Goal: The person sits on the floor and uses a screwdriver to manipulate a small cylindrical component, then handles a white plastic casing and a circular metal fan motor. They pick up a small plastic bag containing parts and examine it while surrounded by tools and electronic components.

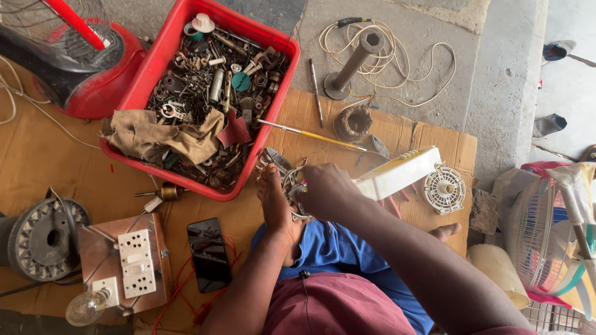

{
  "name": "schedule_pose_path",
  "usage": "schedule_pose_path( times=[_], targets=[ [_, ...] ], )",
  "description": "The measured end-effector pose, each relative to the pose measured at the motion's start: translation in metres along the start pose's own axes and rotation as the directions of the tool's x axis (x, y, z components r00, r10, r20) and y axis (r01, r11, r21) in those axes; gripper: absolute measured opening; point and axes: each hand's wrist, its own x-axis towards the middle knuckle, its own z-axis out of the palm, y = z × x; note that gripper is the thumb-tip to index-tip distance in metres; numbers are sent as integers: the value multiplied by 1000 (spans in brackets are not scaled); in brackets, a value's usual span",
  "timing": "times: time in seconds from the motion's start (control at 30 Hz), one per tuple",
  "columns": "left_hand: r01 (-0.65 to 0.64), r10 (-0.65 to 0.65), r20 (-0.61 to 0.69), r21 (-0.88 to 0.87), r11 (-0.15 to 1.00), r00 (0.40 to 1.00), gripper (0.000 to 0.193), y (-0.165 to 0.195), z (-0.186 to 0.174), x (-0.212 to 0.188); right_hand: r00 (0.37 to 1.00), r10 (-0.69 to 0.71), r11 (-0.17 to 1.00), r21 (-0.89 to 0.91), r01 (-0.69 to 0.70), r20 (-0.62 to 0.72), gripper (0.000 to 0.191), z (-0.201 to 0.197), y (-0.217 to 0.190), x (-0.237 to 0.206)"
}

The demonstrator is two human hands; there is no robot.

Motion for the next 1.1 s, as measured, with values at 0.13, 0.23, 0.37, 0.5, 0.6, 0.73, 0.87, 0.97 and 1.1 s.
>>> schedule_pose_path(
  times=[0.13,0.23,0.37,0.5,0.6,0.73,0.87,0.97,1.1],
  targets=[
    [43,-43,1,-27,999,999,74,0,-1,-2,963,152,988,-11,-153,224,17,-11,-7,-5],
    [149,-151,-30,-36,988,988,72,4,1,-3,999,17,996,-88,-13,48,18,-11,-9,-7],
    [70,-65,49,-123,990,997,70,2,1,-4,978,95,995,-12,-94,187,19,-7,-5,-5],
    [119,-116,32,-134,984,993,67,-8,-3,2,994,-95,984,-152,87,-44,21,1,2,-4],
    [40,-33,53,-137,990,998,67,-11,-3,5,999,-25,999,21,25,31,31,7,9,-1],
    [24,-22,27,-84,996,999,70,-4,-1,1,973,-83,964,-229,133,214,16,10,35,4],
    [141,-143,-2,-144,979,990,72,1,2,-4,997,-53,998,-30,52,-57,20,18,76,8],
    [6,-6,4,-152,988,1000,73,-4,1,0,993,-35,999,-41,31,-115,27,45,85,22],
    [62,-60,27,-100,993,998,71,-13,-3,6,974,-206,942,-253,222,90,23,81,76,44]
  ],
)
